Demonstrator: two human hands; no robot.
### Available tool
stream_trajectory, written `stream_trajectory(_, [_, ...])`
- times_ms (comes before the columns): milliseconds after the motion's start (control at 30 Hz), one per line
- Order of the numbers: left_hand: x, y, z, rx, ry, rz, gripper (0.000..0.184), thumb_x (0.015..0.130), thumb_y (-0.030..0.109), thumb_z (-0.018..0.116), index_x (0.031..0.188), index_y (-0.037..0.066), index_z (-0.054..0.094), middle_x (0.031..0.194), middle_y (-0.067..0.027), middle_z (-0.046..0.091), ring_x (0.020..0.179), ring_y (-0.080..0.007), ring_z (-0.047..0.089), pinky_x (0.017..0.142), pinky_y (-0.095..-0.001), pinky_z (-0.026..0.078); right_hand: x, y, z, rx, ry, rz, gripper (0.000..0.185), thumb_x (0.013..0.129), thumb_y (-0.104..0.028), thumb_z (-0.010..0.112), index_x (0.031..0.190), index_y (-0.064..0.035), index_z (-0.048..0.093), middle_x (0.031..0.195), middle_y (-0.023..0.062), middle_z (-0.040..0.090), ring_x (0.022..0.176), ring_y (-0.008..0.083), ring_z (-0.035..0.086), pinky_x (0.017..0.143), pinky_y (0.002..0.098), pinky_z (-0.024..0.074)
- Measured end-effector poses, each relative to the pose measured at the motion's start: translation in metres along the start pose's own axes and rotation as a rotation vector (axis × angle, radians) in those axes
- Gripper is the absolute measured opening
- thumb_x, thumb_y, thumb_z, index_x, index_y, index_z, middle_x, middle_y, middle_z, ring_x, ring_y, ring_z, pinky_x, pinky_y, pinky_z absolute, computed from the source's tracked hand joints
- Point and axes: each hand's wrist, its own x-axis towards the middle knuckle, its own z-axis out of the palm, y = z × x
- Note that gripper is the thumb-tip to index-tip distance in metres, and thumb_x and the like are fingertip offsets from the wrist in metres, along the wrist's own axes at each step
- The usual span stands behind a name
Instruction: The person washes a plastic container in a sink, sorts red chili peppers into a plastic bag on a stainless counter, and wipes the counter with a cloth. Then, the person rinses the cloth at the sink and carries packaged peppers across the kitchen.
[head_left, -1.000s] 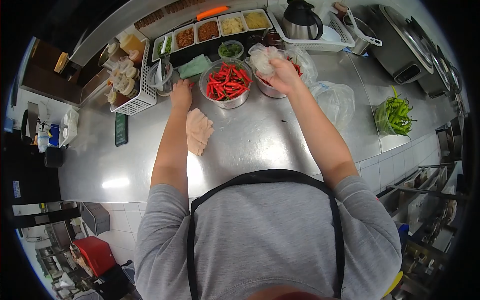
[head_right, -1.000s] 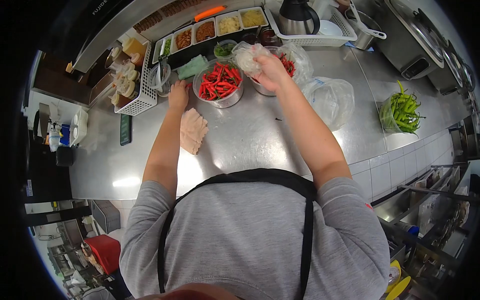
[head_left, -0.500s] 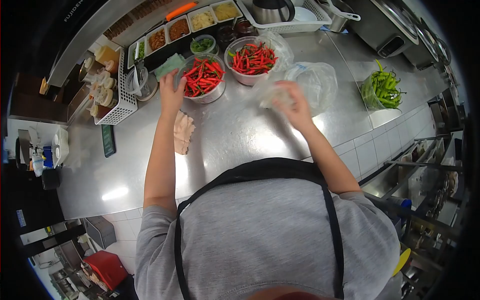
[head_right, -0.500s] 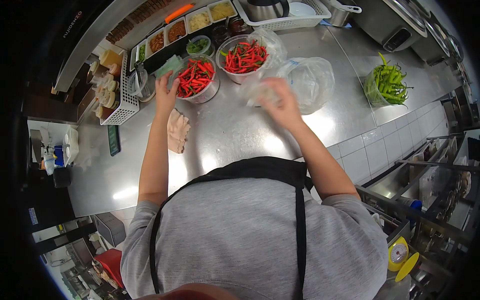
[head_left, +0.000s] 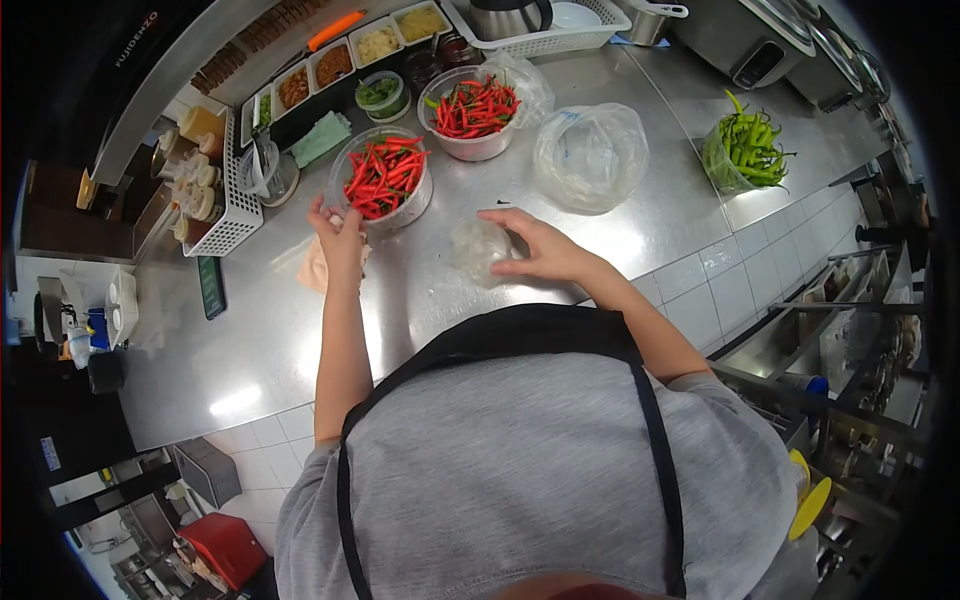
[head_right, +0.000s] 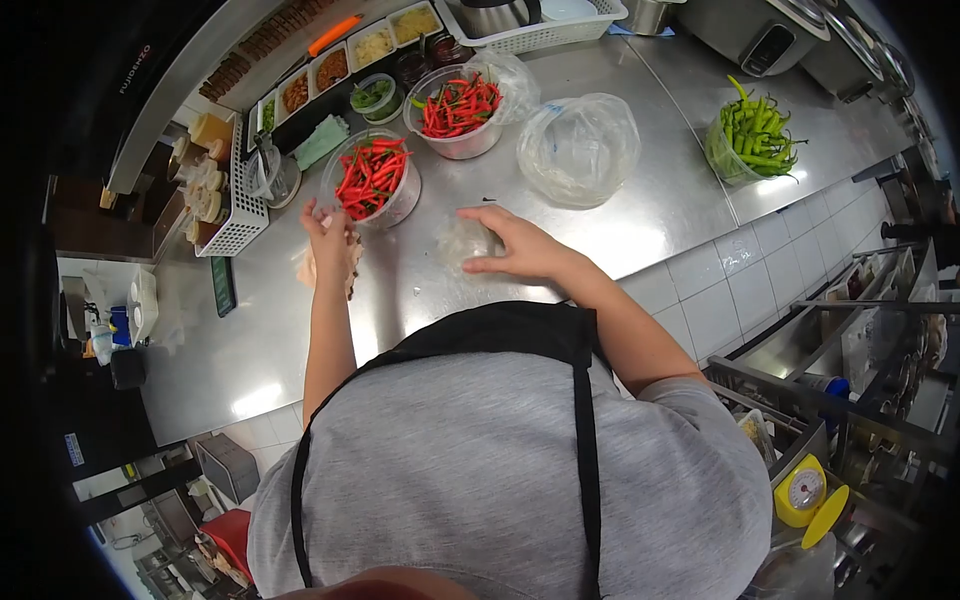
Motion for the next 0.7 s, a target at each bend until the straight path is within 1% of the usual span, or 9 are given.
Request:
stream_trajectory(67, [-0.008,0.003,-0.012,-0.114,-0.048,-0.168,0.055,0.078,0.005,0.053,0.127,0.008,0.030,0.099,-0.0096,0.048,0.064,-0.0169,0.056,0.049,-0.0248,0.045,0.000,0.004,-0.001,-0.004,-0.024,0.042,0.052,0.077,-0.030,0.066,0.119,-0.0056,0.046,0.117,0.0136,0.046,0.110,0.0274,0.046,0.091,0.0358,0.0385])
stream_trajectory(100, [-0.010,0.005,-0.017,-0.231,-0.093,-0.333,0.055,0.078,0.006,0.052,0.128,0.009,0.028,0.097,-0.0099,0.051,0.062,-0.0178,0.057,0.049,-0.0254,0.046,0.002,0.012,-0.004,-0.094,0.132,0.049,0.051,0.078,-0.032,0.065,0.118,-0.0045,0.047,0.114,0.0157,0.048,0.108,0.0311,0.046,0.090,0.0364,0.0388])
stream_trajectory(167, [-0.017,0.009,-0.025,-0.271,-0.178,-0.377,0.056,0.079,0.007,0.050,0.129,0.010,0.026,0.095,-0.0103,0.053,0.065,-0.0195,0.059,0.050,-0.0261,0.048,0.002,0.023,-0.010,-0.258,0.322,0.151,0.048,0.079,-0.031,0.062,0.114,-0.0012,0.049,0.111,0.0196,0.049,0.104,0.0355,0.047,0.089,0.0378,0.0394])
stream_trajectory(267, [-0.026,0.015,-0.027,-0.305,-0.272,-0.412,0.058,0.080,0.006,0.046,0.132,0.012,0.022,0.096,-0.0120,0.057,0.070,-0.0224,0.062,0.053,-0.0281,0.052,-0.001,0.041,0.001,-0.394,0.246,0.218,0.048,0.081,-0.031,0.061,0.117,-0.0017,0.048,0.109,0.0175,0.049,0.096,0.0287,0.051,0.082,0.0342,0.0423])
stream_trajectory(433, [-0.036,0.021,-0.023,-0.307,-0.265,-0.363,0.064,0.080,0.001,0.042,0.137,0.014,0.016,0.103,-0.0152,0.057,0.076,-0.0273,0.064,0.059,-0.0307,0.053,0.024,0.029,0.033,-0.146,0.108,0.151,0.050,0.081,-0.029,0.060,0.120,-0.0019,0.046,0.117,0.0183,0.047,0.097,0.0292,0.051,0.082,0.0335,0.0427])
stream_trajectory(533, [-0.051,0.025,-0.018,-0.357,-0.233,-0.354,0.073,0.081,0.003,0.047,0.140,0.015,0.007,0.116,-0.0157,0.051,0.082,-0.0311,0.062,0.069,-0.0340,0.052,0.035,0.025,0.034,-0.284,0.217,-0.073,0.048,0.080,-0.026,0.062,0.119,-0.0028,0.047,0.119,0.0184,0.046,0.103,0.0291,0.050,0.085,0.0333,0.0424])
stream_trajectory(600, [-0.062,0.023,-0.016,-0.455,-0.211,-0.396,0.075,0.083,0.006,0.051,0.141,0.014,0.003,0.125,-0.0155,0.044,0.087,-0.0306,0.061,0.071,-0.0339,0.051,0.042,0.004,0.020,-0.210,0.235,-0.041,0.046,0.078,-0.020,0.064,0.117,-0.0025,0.047,0.122,0.0198,0.043,0.110,0.0331,0.045,0.092,0.0368,0.0389])
stream_trajectory(667, [-0.081,0.039,-0.012,-0.485,-0.124,-0.380,0.077,0.084,0.010,0.054,0.141,0.013,0.002,0.134,-0.0146,0.032,0.091,-0.0293,0.060,0.072,-0.0335,0.051,0.054,-0.002,0.015,-0.231,0.369,-0.132,0.033,0.076,-0.014,0.065,0.105,-0.0026,0.054,0.109,0.0169,0.051,0.100,0.0298,0.051,0.084,0.0347,0.0426])
stream_trajectory(700, [-0.083,0.025,-0.019,-0.453,-0.096,-0.358,0.076,0.084,0.014,0.056,0.141,0.013,0.004,0.140,-0.0130,0.020,0.093,-0.0275,0.059,0.073,-0.0328,0.050,0.060,-0.007,0.017,-0.212,0.299,-0.179,0.033,0.076,-0.014,0.065,0.105,-0.0026,0.054,0.109,0.0169,0.051,0.100,0.0298,0.051,0.084,0.0347,0.0426])
